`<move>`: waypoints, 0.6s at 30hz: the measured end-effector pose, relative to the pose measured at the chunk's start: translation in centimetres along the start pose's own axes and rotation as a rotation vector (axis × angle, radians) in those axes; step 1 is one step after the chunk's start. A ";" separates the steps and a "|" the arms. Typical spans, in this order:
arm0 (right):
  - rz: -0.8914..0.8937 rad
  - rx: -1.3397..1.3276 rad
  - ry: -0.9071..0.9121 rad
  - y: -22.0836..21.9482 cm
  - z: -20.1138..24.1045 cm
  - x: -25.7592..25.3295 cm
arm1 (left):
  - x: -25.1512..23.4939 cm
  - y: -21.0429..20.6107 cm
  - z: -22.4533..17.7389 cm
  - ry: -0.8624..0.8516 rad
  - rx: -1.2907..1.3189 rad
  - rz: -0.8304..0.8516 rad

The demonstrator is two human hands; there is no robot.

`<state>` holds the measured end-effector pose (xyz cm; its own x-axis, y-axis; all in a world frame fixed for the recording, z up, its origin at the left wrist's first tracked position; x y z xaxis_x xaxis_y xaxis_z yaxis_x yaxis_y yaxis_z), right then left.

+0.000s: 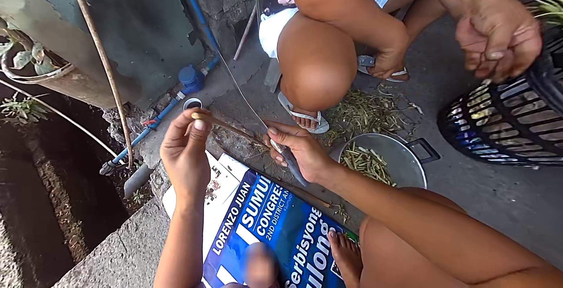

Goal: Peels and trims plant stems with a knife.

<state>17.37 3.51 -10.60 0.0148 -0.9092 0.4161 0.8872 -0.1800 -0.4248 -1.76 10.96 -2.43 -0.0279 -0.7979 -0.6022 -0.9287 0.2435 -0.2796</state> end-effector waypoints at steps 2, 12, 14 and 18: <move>-0.134 0.044 -0.116 2.1 -1.7 -1.1 | -0.6 1.2 -0.5 -0.011 0.017 -0.034; -0.350 0.405 -0.249 6.4 -2.3 -3.5 | -1.7 3.6 -2.2 -0.094 -0.045 -0.052; -0.290 0.405 -0.086 4.2 -0.3 -2.3 | -1.0 2.1 -1.1 -0.060 -0.060 -0.006; -0.036 0.371 0.359 -1.3 4.4 1.6 | 0.2 -0.7 0.6 -0.019 -0.039 0.074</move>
<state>18.29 3.92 -5.80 -0.1202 -0.9881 0.0957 0.9890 -0.1276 -0.0749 -0.87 10.96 -2.84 -0.0910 -0.7679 -0.6341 -0.9381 0.2798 -0.2043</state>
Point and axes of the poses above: each hand's wrist, its own x-axis away from the middle knuckle, its own y-axis out of the back of the hand, z = x × y, the point moved 9 cm from there along -x, towards the middle knuckle, and after that the axes turned 13 degrees about -y, right-handed, at the moved point
